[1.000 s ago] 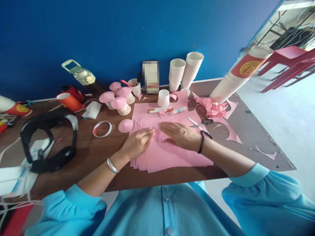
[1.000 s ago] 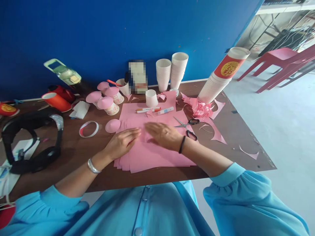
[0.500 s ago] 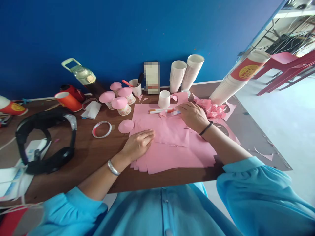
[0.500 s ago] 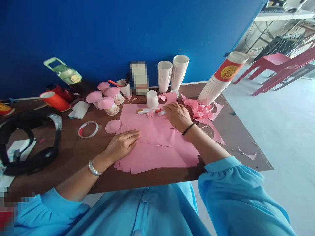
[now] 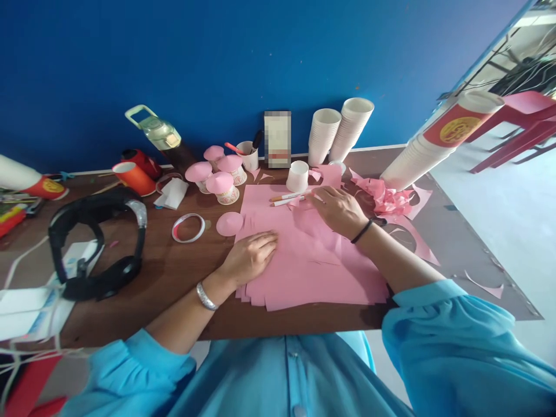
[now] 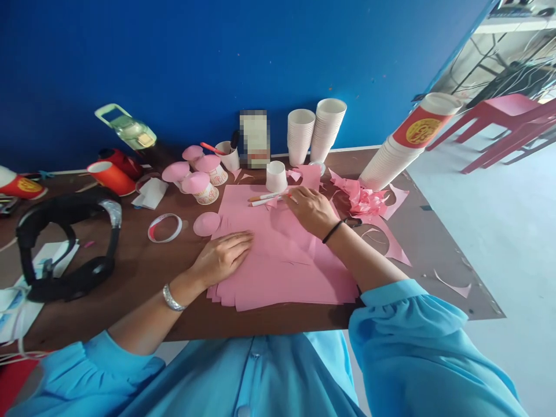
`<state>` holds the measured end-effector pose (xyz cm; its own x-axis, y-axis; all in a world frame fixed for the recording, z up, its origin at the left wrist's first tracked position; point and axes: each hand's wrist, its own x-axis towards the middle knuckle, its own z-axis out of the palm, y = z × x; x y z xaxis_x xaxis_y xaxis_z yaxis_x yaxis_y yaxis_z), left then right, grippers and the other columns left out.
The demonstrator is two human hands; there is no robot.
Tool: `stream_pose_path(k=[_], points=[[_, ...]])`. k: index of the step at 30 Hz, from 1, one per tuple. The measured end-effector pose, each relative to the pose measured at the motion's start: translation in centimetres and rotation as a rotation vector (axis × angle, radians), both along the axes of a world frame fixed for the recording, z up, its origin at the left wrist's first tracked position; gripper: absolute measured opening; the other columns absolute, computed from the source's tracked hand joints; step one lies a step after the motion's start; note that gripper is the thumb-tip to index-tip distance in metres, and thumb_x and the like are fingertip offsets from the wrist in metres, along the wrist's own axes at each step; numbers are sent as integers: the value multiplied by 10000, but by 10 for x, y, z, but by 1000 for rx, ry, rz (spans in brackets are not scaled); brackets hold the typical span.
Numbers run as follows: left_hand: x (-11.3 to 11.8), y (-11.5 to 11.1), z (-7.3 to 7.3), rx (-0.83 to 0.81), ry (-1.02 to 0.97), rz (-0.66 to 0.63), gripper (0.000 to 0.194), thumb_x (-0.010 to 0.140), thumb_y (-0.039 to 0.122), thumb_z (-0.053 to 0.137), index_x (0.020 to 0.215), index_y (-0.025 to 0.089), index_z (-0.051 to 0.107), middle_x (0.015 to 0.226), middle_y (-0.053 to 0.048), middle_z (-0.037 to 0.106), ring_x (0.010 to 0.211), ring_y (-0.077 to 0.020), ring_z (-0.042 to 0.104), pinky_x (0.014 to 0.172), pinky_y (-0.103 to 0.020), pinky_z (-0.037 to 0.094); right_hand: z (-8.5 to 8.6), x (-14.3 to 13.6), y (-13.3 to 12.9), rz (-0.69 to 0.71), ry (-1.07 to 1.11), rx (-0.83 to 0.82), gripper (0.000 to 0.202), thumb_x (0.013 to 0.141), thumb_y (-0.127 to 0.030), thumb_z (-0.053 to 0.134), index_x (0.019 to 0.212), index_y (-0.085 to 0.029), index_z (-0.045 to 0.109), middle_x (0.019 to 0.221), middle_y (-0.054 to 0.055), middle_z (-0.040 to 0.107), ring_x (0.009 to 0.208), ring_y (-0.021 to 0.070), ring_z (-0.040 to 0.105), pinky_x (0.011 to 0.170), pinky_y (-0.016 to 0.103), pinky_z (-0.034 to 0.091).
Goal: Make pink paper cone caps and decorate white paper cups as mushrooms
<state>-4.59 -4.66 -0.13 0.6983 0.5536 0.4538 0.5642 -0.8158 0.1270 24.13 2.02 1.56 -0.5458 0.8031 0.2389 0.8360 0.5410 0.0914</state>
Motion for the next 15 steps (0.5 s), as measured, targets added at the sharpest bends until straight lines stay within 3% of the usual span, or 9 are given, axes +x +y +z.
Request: stream_pose_path(k=[4, 5, 10, 13, 15], points=[[1, 1, 1, -3, 5, -8, 211, 990, 115, 559, 1094, 152, 739, 1145, -109, 790, 1089, -233, 754, 944, -379, 654, -9, -13, -14, 405, 151, -28, 336, 1054, -239, 507, 1355, -203, 654, 1401, 127, 677, 1329, 244, 591, 1035, 414, 523], [0, 1, 2, -15, 12, -2, 213, 990, 114, 560, 1099, 161, 737, 1137, -102, 789, 1068, -229, 752, 923, -372, 654, -11, -13, -15, 450, 156, -31, 331, 1049, -226, 514, 1347, -199, 657, 1401, 127, 679, 1324, 241, 598, 1047, 417, 521], [-2, 4, 8, -82, 47, 17, 183, 992, 137, 568, 1044, 194, 735, 1049, -71, 783, 941, -210, 740, 824, -353, 645, -20, -2, -10, 227, 140, 9, 318, 1036, -114, 441, 1179, -140, 724, 1229, 159, 740, 1139, 260, 674, 930, 417, 551], [-1, 13, 18, -138, 0, 50, 156, 977, 153, 597, 1079, 189, 711, 1090, -77, 776, 958, -215, 749, 823, -360, 647, -22, 1, -8, 207, 149, -31, 330, 1030, -93, 424, 1153, -153, 724, 1165, 141, 742, 1088, 253, 673, 871, 392, 550], [4, 27, 26, -171, -81, 97, 231, 960, 172, 628, 1186, 196, 670, 1188, -90, 754, 1061, -227, 741, 903, -380, 640, -23, -1, -9, 223, 155, -36, 331, 1034, -97, 417, 1176, -168, 708, 1170, 127, 731, 1079, 247, 665, 853, 375, 545]])
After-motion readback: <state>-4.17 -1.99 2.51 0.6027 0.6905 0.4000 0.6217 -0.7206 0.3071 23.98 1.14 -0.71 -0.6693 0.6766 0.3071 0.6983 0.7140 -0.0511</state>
